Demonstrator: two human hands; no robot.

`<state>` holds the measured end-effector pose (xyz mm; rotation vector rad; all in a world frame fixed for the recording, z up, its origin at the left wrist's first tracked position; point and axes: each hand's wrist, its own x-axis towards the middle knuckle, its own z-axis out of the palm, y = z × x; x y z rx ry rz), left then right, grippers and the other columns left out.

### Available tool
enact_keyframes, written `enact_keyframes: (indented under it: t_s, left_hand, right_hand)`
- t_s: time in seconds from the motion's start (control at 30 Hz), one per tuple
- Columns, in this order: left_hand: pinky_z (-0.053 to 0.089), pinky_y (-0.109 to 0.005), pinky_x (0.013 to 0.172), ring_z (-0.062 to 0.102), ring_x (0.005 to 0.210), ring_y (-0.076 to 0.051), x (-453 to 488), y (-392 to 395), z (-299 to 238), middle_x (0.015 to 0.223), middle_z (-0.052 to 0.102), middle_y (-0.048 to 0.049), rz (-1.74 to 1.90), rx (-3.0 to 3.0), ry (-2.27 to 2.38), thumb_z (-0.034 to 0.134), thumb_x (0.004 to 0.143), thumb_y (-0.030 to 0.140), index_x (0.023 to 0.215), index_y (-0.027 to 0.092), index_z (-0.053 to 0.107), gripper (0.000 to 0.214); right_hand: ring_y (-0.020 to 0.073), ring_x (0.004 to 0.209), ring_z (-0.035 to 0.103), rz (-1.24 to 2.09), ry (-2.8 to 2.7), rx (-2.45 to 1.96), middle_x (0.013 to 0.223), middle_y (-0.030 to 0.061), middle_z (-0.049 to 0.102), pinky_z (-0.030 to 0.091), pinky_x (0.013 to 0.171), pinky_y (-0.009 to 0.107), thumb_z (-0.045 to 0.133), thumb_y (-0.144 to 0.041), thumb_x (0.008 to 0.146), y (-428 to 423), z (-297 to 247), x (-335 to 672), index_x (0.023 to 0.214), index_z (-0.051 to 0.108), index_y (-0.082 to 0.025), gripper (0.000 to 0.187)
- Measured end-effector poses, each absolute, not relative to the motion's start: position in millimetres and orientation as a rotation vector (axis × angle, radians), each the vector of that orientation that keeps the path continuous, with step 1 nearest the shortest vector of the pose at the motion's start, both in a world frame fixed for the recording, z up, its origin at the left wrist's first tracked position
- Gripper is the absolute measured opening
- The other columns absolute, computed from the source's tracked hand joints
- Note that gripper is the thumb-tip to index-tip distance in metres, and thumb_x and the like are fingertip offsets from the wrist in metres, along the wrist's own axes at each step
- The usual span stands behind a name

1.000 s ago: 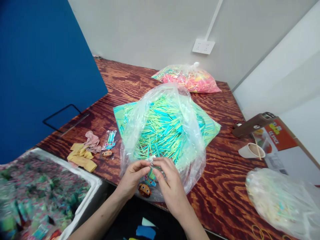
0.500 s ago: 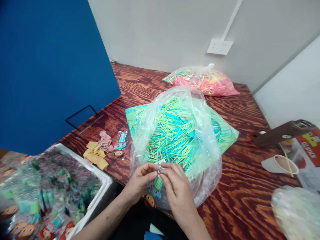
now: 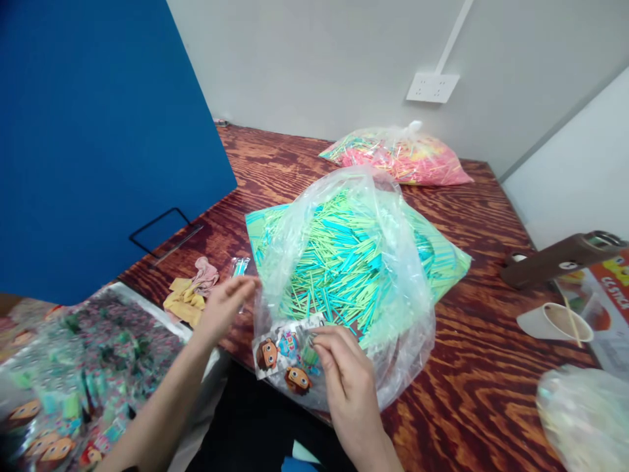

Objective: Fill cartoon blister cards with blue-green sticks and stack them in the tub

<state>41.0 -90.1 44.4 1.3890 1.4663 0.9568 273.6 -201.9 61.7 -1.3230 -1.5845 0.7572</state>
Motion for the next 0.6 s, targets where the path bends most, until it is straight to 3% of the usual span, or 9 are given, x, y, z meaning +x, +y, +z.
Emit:
enact_keyframes:
  t_s: [0.07, 0.1, 0.2, 0.37, 0.5, 0.6]
  left_hand:
    - [0.044, -0.034, 0.089, 0.061, 0.105, -0.026, 11, -49, 43, 0.109, 0.07, -0.0095, 0.778, 1.6, 1.987, 0.048, 0.091, 0.037, 0.101, 0.02, 0.066, 0.026]
    - [0.041, -0.039, 0.094, 0.057, 0.113, -0.031, -2, -30, 41, 0.116, 0.067, -0.0141, 0.719, 1.59, 2.092, 0.054, 0.088, 0.034, 0.102, 0.018, 0.065, 0.024]
    - [0.039, -0.044, 0.095, 0.056, 0.116, -0.038, -23, 12, 29, 0.112, 0.068, -0.0213, 0.616, 1.547, 2.165, 0.069, 0.073, 0.027, 0.089, 0.014, 0.064, 0.021]
    - [0.045, -0.036, 0.08, 0.065, 0.095, -0.032, -23, 35, 5, 0.085, 0.072, -0.0129, 0.595, 1.462, 2.076, 0.076, 0.058, 0.017, 0.068, 0.017, 0.058, 0.02]
    - [0.044, -0.027, 0.06, 0.062, 0.063, -0.018, -22, 23, 9, 0.061, 0.063, -0.001, 0.709, 1.384, 1.871, 0.077, 0.059, 0.028, 0.063, 0.018, 0.056, 0.024]
    - [0.04, -0.023, 0.05, 0.052, 0.049, -0.011, -31, 3, 31, 0.057, 0.058, 0.003, 0.82, 1.341, 1.699, 0.076, 0.061, 0.039, 0.07, 0.018, 0.059, 0.029]
  right_hand:
    - [0.024, 0.098, 0.062, 0.75, -1.606, -1.314, 0.102, 0.0074, 0.066, 0.047, 0.086, 0.037, 0.049, -0.021, 0.097, -202, 60, 274, 0.094, 0.064, -0.025, 0.016]
    - [0.024, 0.098, 0.062, 0.752, -1.628, -1.304, 0.101, 0.0073, 0.067, 0.047, 0.086, 0.037, 0.05, -0.021, 0.096, -203, 59, 273, 0.094, 0.064, -0.025, 0.015]
    - [0.0229, 0.095, 0.064, 0.761, -1.69, -1.259, 0.098, 0.0068, 0.067, 0.049, 0.083, 0.034, 0.05, -0.019, 0.096, -203, 58, 266, 0.094, 0.064, -0.025, 0.015]
    - [0.0203, 0.091, 0.066, 0.74, -1.726, -1.228, 0.096, 0.0061, 0.068, 0.051, 0.079, 0.028, 0.051, -0.018, 0.095, -205, 55, 261, 0.095, 0.064, -0.025, 0.015]
    - [0.0178, 0.086, 0.066, 0.758, -1.74, -1.239, 0.093, 0.0042, 0.067, 0.051, 0.076, 0.025, 0.051, -0.018, 0.096, -208, 57, 268, 0.094, 0.065, -0.024, 0.016]
    - [0.0177, 0.088, 0.067, 0.781, -1.741, -1.226, 0.092, 0.0037, 0.068, 0.052, 0.077, 0.024, 0.051, -0.019, 0.096, -210, 62, 276, 0.093, 0.064, -0.024, 0.015]
